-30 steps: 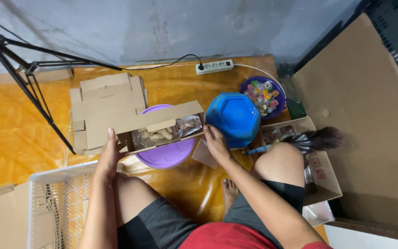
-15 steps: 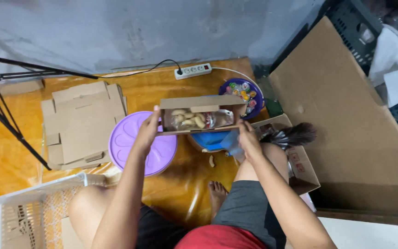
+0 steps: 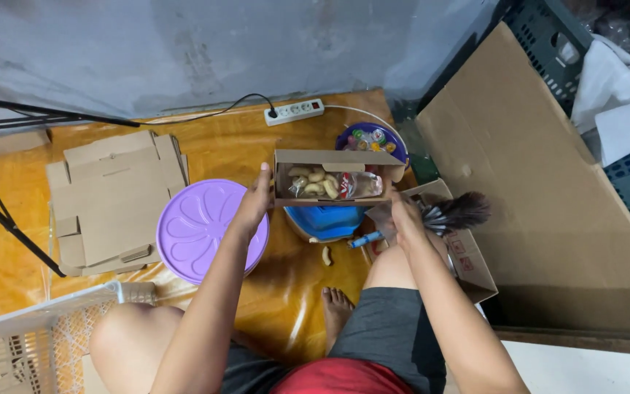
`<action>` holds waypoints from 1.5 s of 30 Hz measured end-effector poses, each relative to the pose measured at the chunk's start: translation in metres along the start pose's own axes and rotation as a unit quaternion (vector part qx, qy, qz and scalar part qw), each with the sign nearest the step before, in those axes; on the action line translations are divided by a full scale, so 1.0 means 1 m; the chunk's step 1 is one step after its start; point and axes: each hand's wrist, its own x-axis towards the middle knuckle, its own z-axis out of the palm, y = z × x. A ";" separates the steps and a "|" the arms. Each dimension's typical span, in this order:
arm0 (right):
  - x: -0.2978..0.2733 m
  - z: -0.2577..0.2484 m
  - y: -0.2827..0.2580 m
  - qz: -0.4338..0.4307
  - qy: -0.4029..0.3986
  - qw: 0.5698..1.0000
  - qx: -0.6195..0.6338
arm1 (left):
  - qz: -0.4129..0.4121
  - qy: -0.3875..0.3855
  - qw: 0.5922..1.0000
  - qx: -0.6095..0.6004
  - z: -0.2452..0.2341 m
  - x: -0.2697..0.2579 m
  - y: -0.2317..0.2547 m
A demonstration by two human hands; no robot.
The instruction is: The person is packaging various snacks into small plastic bags and cardboard boxes, using tongs for hygiene and precision.
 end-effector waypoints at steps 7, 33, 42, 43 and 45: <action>-0.059 -0.049 -0.013 0.004 -0.018 1.000 0.015 | 0.057 0.092 0.994 0.035 -0.041 0.001 -0.079; -0.171 0.075 0.068 -0.035 -0.402 0.909 0.103 | 0.047 -0.052 0.992 -0.103 -0.007 -0.031 -0.253; -0.171 0.072 0.059 -0.039 -0.386 0.920 0.057 | 0.084 -0.044 0.995 0.035 -0.007 -0.043 -0.219; -0.170 0.071 0.059 -0.038 -0.386 0.920 0.057 | 0.083 -0.044 0.995 0.036 -0.007 -0.042 -0.220; -0.169 0.070 0.058 -0.046 -0.390 0.918 0.052 | 0.096 -0.035 0.992 0.074 -0.008 -0.040 -0.223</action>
